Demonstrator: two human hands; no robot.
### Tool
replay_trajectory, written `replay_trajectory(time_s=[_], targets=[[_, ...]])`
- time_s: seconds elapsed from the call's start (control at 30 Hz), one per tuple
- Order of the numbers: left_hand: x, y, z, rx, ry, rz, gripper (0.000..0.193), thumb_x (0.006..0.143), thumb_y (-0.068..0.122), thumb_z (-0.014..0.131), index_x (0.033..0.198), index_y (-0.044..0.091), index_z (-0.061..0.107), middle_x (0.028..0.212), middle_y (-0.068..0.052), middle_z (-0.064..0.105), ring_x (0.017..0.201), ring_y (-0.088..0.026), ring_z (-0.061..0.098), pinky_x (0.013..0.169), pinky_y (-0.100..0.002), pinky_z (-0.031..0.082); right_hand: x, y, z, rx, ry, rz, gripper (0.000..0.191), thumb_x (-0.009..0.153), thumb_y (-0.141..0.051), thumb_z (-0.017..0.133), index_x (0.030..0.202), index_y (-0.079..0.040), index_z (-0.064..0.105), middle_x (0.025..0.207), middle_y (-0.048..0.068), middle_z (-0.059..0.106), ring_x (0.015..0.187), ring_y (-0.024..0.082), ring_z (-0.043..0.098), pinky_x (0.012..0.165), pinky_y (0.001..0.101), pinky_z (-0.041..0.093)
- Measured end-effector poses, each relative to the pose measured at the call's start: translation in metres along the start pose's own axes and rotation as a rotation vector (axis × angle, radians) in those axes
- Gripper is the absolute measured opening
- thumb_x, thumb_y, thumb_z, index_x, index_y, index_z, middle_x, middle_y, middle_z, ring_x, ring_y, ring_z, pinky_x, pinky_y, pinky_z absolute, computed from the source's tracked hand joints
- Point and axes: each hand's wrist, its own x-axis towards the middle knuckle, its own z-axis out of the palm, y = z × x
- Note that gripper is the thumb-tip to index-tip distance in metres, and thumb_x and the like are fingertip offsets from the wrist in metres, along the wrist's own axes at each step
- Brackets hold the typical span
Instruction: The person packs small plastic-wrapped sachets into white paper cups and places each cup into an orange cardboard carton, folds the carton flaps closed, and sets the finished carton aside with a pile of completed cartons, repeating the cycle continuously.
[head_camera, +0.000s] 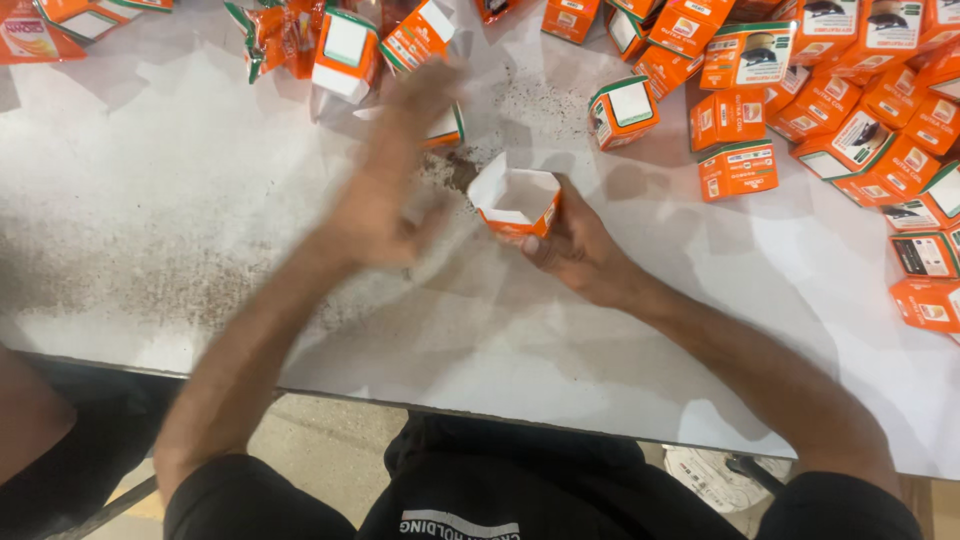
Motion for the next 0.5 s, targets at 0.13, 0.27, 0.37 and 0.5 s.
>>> replay_trajectory(time_s=[0.13,0.27,0.37,0.5], targets=[[0.015,-0.073,-0.067,0.642,0.109,-0.128,0.059,0.082,-0.018,0.065,0.136,0.004,0.063,0.127,-0.015,0.063,0.121,-0.037,0.057,0.100,-0.051,0.055,0.000,0.010,0.002,-0.582,0.132,-0.100,0.074,0.112,-0.029,0.054,0.164,0.001,0.011,0.161,0.020,0.030,0.151,0.030,0.037,0.126,0.0424,0.036],[0.019,-0.107,-0.070,0.692,-0.158,-0.037,0.054,0.081,0.003,0.075,0.131,-0.007,0.058,0.120,-0.021,0.063,0.113,-0.040,0.059,0.076,-0.046,0.057,0.004,0.014,0.008,-0.652,0.106,-0.124,0.068,0.109,-0.023,0.058,0.162,-0.001,0.022,0.156,0.022,0.034,0.147,0.035,0.041,0.124,0.0428,0.040],[0.007,-0.122,-0.067,0.749,-0.235,-0.035,0.059,0.083,0.010,0.082,0.135,-0.005,0.059,0.116,-0.023,0.064,0.108,-0.039,0.062,0.071,-0.045,0.058,0.001,0.011,0.007,-0.815,0.218,-0.184,0.065,0.096,-0.023,0.074,0.148,-0.005,0.041,0.151,0.020,0.048,0.144,0.038,0.045,0.125,0.0486,0.034],[-0.005,-0.124,-0.077,0.614,-0.282,-0.091,0.049,0.090,0.005,0.080,0.131,-0.004,0.056,0.113,-0.023,0.062,0.100,-0.039,0.066,0.078,-0.047,0.057,-0.001,0.003,-0.004,-0.835,0.321,-0.105,0.072,0.085,-0.030,0.088,0.141,-0.005,0.051,0.127,0.011,0.070,0.130,0.030,0.062,0.129,0.0525,0.027]])
